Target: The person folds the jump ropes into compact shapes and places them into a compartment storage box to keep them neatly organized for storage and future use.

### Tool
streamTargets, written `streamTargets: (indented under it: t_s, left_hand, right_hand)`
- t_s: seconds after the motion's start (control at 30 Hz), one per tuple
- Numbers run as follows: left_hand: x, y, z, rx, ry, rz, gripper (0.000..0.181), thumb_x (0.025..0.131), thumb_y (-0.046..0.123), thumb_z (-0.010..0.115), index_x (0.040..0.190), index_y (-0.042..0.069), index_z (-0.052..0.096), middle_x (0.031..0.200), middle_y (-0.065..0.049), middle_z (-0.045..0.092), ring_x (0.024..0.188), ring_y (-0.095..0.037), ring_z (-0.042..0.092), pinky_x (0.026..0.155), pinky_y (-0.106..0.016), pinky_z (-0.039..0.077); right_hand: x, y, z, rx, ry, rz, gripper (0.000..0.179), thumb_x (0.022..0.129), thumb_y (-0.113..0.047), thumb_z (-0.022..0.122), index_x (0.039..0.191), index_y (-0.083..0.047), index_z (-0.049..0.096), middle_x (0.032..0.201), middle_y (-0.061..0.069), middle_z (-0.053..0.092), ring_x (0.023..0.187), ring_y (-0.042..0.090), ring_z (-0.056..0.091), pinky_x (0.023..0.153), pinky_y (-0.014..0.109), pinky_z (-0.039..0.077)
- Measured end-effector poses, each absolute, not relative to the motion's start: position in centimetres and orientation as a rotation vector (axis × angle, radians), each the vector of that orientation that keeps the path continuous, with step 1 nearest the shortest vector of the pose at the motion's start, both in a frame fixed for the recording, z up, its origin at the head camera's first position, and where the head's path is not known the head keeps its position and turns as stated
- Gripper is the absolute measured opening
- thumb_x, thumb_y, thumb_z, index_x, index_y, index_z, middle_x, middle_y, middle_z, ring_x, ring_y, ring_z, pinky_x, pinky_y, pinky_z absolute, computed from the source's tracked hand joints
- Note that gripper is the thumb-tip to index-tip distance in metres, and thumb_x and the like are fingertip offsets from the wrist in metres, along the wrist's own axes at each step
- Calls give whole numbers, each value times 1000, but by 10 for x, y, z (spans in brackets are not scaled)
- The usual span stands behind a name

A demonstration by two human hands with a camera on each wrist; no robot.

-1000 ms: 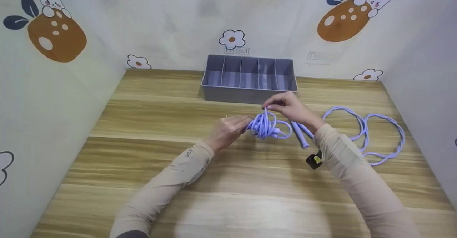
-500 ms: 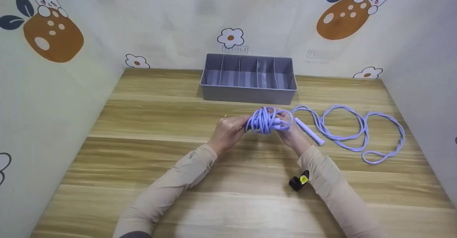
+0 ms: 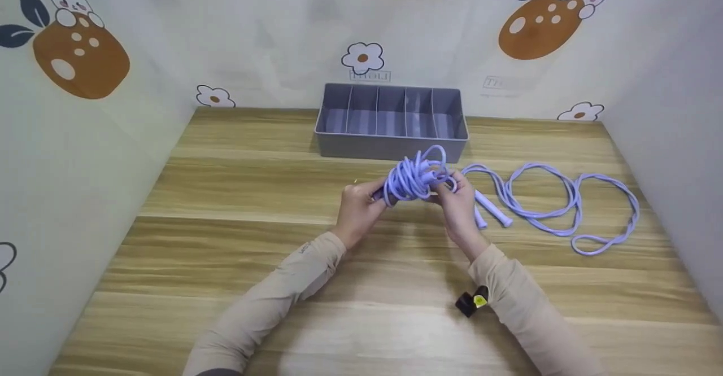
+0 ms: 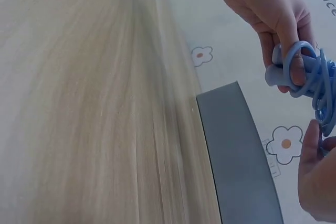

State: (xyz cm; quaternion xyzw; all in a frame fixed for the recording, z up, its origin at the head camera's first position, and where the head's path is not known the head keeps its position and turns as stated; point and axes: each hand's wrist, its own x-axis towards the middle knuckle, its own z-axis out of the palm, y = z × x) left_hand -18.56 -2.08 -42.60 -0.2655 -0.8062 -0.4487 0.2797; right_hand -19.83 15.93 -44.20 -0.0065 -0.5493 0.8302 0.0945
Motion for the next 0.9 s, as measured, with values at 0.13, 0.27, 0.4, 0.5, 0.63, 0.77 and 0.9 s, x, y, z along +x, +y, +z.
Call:
streamTargets:
  t_s: [0.13, 0.27, 0.4, 0.5, 0.63, 0.77, 0.9]
  left_hand:
    - [-185, -20, -422, -660, -2180, -1260, 24, 69, -4, 69, 93, -2, 70, 79, -11, 70, 63, -15, 64, 59, -24, 53]
    - [-183, -21, -420, -617, -2200, -1359, 24, 69, -4, 70, 93, -2, 69, 79, -12, 70, 63, -16, 65, 59, -21, 53]
    - [-182, -21, -418, -578, -2211, -1505, 22, 68, -3, 71, 90, -3, 70, 79, -13, 69, 65, -16, 65, 60, -20, 53]
    - [-182, -21, -417, -566, -2210, -1639, 21, 70, -4, 70, 90, -3, 70, 82, -14, 69, 71, -17, 67, 64, -20, 53]
    - [-181, -21, -417, -579, -2214, -1764, 19, 71, -5, 69, 90, -5, 69, 84, -16, 69, 76, -20, 67, 67, -20, 54]
    - [-181, -23, -419, -610, -2250, -1823, 19, 71, -5, 69, 90, -6, 69, 84, -18, 68, 75, -23, 67, 68, -21, 54]
    - [-180, -25, -420, -627, -2311, -1868, 21, 71, -5, 70, 92, -6, 68, 86, -19, 68, 76, -24, 67, 68, -22, 54]
  right_hand:
    - [-195, 163, -439, 166, -1665, 2348, 9, 79, 0, 61, 84, -5, 66, 83, 3, 63, 71, 12, 63, 57, 30, 55]
    - [-179, 163, -416, 387, -1803, 2197, 13, 78, 7, 60, 87, 1, 67, 92, 2, 58, 78, 11, 62, 58, 31, 55]
    - [-175, 172, -411, 622, -1866, 2171, 24, 73, 14, 63, 96, 18, 59, 103, 2, 56, 88, 11, 60, 63, 26, 55]
    - [-174, 178, -410, 732, -1910, 2140, 35, 72, 10, 68, 104, 18, 56, 106, 0, 56, 91, 10, 60, 68, 23, 54]
    - [-175, 183, -410, 762, -1860, 2214, 31, 78, -2, 68, 108, 2, 63, 101, 0, 63, 81, 11, 63, 67, 24, 55]
    - [-178, 183, -409, 627, -1841, 2294, 25, 85, -9, 61, 109, -1, 62, 83, 1, 68, 67, 11, 64, 61, 25, 55]
    - [-179, 180, -407, 435, -1859, 2349, 15, 90, -10, 54, 104, -5, 56, 73, -2, 66, 57, 9, 61, 54, 22, 53]
